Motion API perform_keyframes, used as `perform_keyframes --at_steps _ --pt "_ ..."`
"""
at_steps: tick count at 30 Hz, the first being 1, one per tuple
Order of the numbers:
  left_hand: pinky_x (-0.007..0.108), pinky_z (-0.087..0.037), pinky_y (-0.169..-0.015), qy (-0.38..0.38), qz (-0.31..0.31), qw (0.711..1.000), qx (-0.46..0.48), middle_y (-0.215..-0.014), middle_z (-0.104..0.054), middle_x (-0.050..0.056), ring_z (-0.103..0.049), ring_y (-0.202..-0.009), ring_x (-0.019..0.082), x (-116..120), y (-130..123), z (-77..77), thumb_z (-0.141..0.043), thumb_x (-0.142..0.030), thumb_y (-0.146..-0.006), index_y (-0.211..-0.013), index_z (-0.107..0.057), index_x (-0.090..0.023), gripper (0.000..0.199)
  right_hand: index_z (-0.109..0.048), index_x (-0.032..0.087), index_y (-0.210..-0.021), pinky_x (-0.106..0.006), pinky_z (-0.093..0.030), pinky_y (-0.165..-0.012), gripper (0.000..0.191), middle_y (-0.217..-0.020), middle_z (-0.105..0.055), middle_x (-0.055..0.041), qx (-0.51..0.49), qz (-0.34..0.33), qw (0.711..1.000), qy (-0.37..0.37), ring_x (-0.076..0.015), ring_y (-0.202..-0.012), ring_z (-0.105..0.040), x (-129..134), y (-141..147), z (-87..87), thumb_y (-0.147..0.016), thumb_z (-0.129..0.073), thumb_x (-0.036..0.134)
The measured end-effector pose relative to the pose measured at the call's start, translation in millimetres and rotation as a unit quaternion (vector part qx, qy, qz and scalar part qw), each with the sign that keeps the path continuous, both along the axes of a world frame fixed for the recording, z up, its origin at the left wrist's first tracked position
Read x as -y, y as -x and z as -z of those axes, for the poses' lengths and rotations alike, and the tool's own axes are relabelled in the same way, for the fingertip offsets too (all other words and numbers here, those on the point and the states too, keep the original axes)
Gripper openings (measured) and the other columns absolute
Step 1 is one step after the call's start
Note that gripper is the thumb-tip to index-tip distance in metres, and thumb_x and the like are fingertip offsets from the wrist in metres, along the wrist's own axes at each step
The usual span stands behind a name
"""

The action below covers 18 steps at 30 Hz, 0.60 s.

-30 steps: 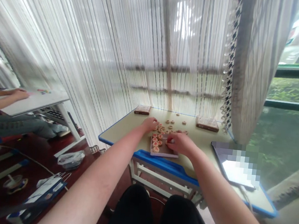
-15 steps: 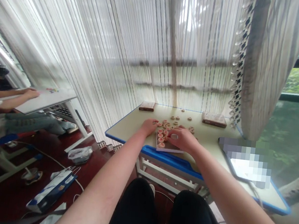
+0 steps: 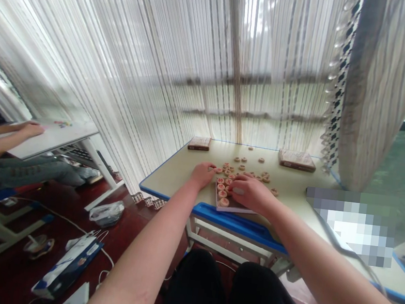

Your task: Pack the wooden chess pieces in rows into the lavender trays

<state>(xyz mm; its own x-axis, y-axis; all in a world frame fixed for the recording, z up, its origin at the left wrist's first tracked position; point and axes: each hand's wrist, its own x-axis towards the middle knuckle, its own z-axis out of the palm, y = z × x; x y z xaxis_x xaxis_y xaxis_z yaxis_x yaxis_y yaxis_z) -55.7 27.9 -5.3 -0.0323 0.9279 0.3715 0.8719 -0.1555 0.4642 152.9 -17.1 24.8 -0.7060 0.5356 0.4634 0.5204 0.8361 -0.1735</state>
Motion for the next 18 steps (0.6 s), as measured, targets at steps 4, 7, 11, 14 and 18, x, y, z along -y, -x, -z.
perform_keyframes --at_steps 4,7,11,14,18 --pt "0.027 -0.041 -0.085 -0.002 0.004 1.0 -0.001 -0.099 -0.066 0.007 -0.057 -0.094 0.02 -0.4 1.0 0.9 -0.049 -0.034 -0.079 -0.092 -0.067 -0.018 0.027 -0.065 0.021 -0.09 -0.03 -0.04 -0.082 0.018 -0.092 -0.062 -0.006 -0.003 0.014 1.0 0.013 -0.0196 -0.09 -0.054 -1.7 0.1 2.9 -0.078 -0.054 0.028" --pt "0.027 -0.041 -0.084 -0.004 0.008 1.0 0.0 -0.098 -0.066 0.007 -0.057 -0.092 0.019 0.1 0.9 0.6 -0.049 -0.035 -0.08 -0.091 -0.067 -0.018 0.028 -0.06 0.02 -0.101 -0.029 -0.041 -0.079 0.031 -0.1 -0.059 -0.0073 0.004 0.06 0.998 0.028 -0.0202 -0.091 -0.054 -3.5 -0.1 6.8 -0.071 -0.059 0.028" --pt "0.027 -0.041 -0.085 -0.002 0.004 1.0 -0.002 -0.097 -0.066 0.007 -0.057 -0.092 0.019 0.0 0.4 0.1 -0.049 -0.035 -0.079 -0.09 -0.067 -0.018 0.027 -0.054 0.021 -0.107 -0.029 -0.04 -0.08 0.04 -0.103 -0.058 -0.0071 0.026 0.082 0.995 0.047 -0.0204 -0.093 -0.053 -5.0 1.8 9.0 -0.069 -0.06 0.029" --pt "0.027 -0.041 -0.085 -0.002 0.005 1.0 -0.004 -0.096 -0.066 0.007 -0.057 -0.093 0.02 -0.6 0.3 0.4 -0.049 -0.035 -0.079 -0.09 -0.067 -0.018 0.026 -0.054 0.021 -0.106 -0.029 -0.039 -0.08 0.038 -0.103 -0.058 -0.0072 0.038 0.088 0.994 0.048 -0.0208 -0.094 -0.053 -4.4 5.4 6.2 -0.069 -0.059 0.028" --pt "0.028 -0.041 -0.084 -0.005 0.005 1.0 -0.008 -0.095 -0.067 0.007 -0.057 -0.092 0.02 -1.2 0.0 0.8 -0.05 -0.035 -0.079 -0.089 -0.067 -0.018 0.026 -0.056 0.021 -0.101 -0.028 -0.038 -0.08 0.033 -0.102 -0.058 -0.0071 0.048 0.092 0.994 0.046 -0.0211 -0.095 -0.052 -2.4 9.5 1.8 -0.069 -0.059 0.025"
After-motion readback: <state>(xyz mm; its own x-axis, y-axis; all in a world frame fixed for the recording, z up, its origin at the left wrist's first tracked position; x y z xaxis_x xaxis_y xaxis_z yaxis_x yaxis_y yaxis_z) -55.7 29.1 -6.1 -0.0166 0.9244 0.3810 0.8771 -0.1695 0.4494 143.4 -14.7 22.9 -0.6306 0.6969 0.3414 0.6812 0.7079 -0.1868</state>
